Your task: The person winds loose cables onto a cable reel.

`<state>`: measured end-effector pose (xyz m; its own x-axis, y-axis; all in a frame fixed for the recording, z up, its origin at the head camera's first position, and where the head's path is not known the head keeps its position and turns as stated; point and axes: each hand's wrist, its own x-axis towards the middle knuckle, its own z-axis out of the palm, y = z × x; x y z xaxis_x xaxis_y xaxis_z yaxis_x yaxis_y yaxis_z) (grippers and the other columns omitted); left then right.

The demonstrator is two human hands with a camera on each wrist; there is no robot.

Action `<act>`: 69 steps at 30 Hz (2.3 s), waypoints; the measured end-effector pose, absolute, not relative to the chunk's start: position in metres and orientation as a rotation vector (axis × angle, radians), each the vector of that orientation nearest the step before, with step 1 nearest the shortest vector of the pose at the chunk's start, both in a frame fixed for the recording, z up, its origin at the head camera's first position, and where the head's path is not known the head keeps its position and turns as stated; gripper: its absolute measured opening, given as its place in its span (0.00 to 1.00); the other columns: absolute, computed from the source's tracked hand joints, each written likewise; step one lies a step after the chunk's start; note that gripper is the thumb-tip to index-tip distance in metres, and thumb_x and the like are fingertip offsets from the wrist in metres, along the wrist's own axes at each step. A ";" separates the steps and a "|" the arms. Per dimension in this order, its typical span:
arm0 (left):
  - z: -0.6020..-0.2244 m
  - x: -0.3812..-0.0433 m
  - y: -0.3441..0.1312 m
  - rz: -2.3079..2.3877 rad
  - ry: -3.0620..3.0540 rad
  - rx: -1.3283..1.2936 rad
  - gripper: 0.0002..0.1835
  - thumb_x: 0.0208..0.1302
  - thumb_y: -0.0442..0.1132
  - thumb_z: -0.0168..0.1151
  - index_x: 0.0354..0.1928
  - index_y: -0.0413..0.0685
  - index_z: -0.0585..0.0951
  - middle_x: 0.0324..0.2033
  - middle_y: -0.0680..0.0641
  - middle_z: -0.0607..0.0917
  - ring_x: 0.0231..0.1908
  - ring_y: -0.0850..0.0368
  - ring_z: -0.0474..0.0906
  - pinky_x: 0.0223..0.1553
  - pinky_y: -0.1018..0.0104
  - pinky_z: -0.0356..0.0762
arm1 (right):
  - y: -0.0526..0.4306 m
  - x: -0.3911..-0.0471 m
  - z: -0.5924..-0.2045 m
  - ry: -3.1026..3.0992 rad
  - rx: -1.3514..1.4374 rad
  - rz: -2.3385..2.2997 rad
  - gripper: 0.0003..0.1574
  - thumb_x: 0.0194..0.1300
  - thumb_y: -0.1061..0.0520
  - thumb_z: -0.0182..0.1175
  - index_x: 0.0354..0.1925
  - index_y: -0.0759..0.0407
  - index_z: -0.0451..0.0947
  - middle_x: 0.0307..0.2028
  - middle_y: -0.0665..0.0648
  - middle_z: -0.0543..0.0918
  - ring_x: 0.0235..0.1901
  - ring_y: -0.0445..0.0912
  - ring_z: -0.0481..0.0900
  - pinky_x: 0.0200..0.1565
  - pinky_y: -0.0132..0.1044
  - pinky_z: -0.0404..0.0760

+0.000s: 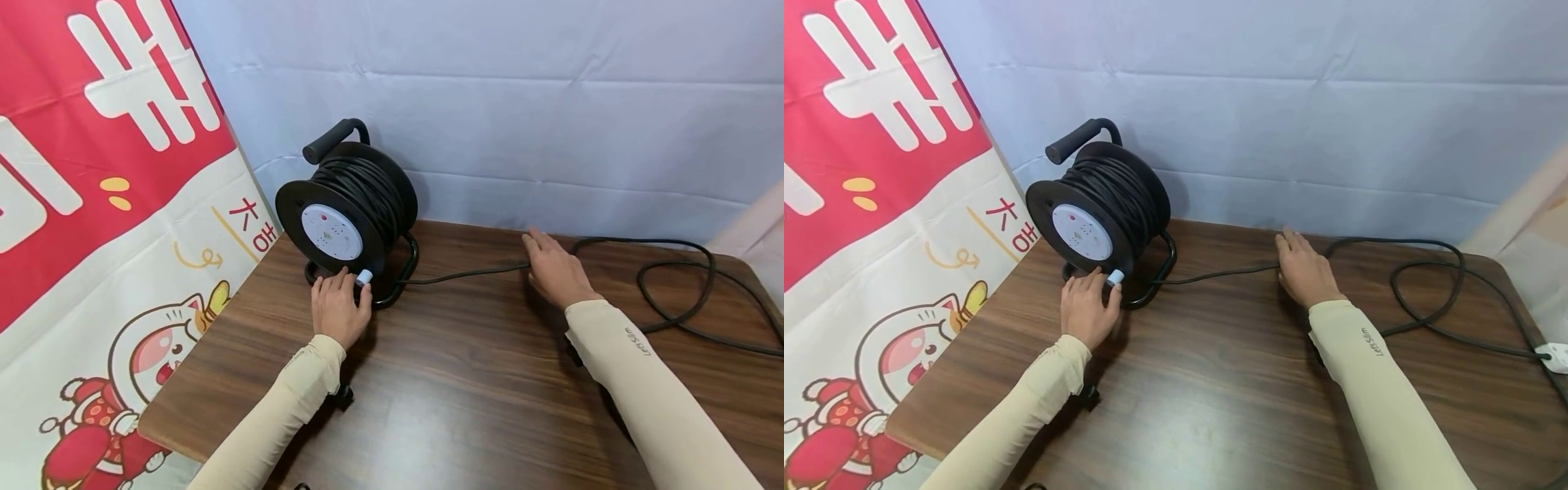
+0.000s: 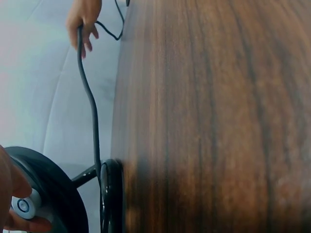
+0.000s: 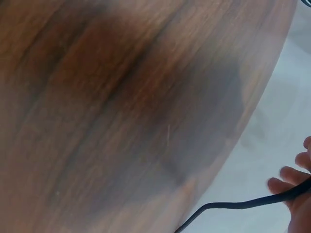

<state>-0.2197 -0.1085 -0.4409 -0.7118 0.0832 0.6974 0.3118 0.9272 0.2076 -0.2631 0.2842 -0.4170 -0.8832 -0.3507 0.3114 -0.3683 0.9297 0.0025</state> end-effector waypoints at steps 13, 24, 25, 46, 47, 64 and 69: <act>-0.442 -0.222 -0.110 -0.401 -2.336 -0.258 0.17 0.57 0.48 0.56 0.37 0.40 0.82 0.45 0.39 0.81 0.41 0.42 0.77 0.54 0.43 0.62 | 0.289 -0.277 -0.417 -2.708 0.421 0.108 0.58 0.42 0.65 0.68 0.67 0.72 0.47 0.65 0.76 0.49 0.66 0.68 0.40 0.63 0.57 0.47; -0.445 -0.228 -0.112 -0.377 -2.359 -0.196 0.17 0.56 0.48 0.55 0.35 0.40 0.81 0.45 0.40 0.81 0.41 0.42 0.77 0.54 0.43 0.61 | 0.295 -0.280 -0.414 -2.761 0.365 0.132 0.54 0.44 0.65 0.67 0.66 0.73 0.49 0.66 0.77 0.41 0.66 0.68 0.32 0.64 0.55 0.40; -0.445 -0.228 -0.113 -0.375 -2.359 -0.189 0.17 0.56 0.48 0.55 0.35 0.40 0.81 0.44 0.40 0.82 0.41 0.42 0.77 0.54 0.43 0.61 | 0.296 -0.281 -0.414 -2.766 0.370 0.131 0.53 0.45 0.65 0.66 0.65 0.74 0.51 0.66 0.77 0.40 0.66 0.68 0.31 0.64 0.55 0.39; -0.448 -0.242 -0.144 -0.303 -2.485 -0.032 0.19 0.52 0.50 0.56 0.38 0.43 0.81 0.48 0.35 0.78 0.43 0.37 0.72 0.50 0.46 0.64 | 0.301 -0.289 -0.424 -2.702 0.331 0.088 0.33 0.42 0.64 0.69 0.48 0.77 0.71 0.64 0.76 0.52 0.66 0.68 0.38 0.62 0.59 0.47; -0.448 -0.243 -0.144 -0.300 -2.489 -0.029 0.19 0.52 0.50 0.56 0.38 0.43 0.81 0.48 0.35 0.78 0.43 0.37 0.72 0.50 0.45 0.64 | 0.302 -0.289 -0.424 -2.687 0.326 0.083 0.32 0.42 0.64 0.69 0.47 0.77 0.71 0.63 0.76 0.54 0.66 0.68 0.39 0.62 0.59 0.47; -0.447 -0.247 -0.146 -0.324 -2.477 -0.009 0.19 0.51 0.50 0.55 0.37 0.42 0.81 0.47 0.39 0.80 0.43 0.39 0.75 0.52 0.43 0.62 | 0.311 -0.294 -0.432 -2.274 -0.004 0.051 0.20 0.47 0.62 0.63 0.36 0.77 0.75 0.52 0.71 0.73 0.61 0.66 0.57 0.62 0.62 0.39; -0.443 -0.251 -0.146 -0.335 -2.530 0.006 0.21 0.54 0.51 0.54 0.40 0.41 0.80 0.48 0.39 0.79 0.44 0.40 0.75 0.53 0.43 0.61 | 0.319 -0.289 -0.428 -2.373 -0.109 0.066 0.22 0.50 0.60 0.61 0.37 0.80 0.73 0.56 0.73 0.68 0.62 0.69 0.52 0.61 0.62 0.35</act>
<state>-0.2512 -0.1461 -0.4434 -0.8312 -0.0773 0.5505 0.0685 0.9685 0.2394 -0.2889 0.3191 -0.4283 -0.7178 0.0982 0.6893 0.0597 0.9950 -0.0796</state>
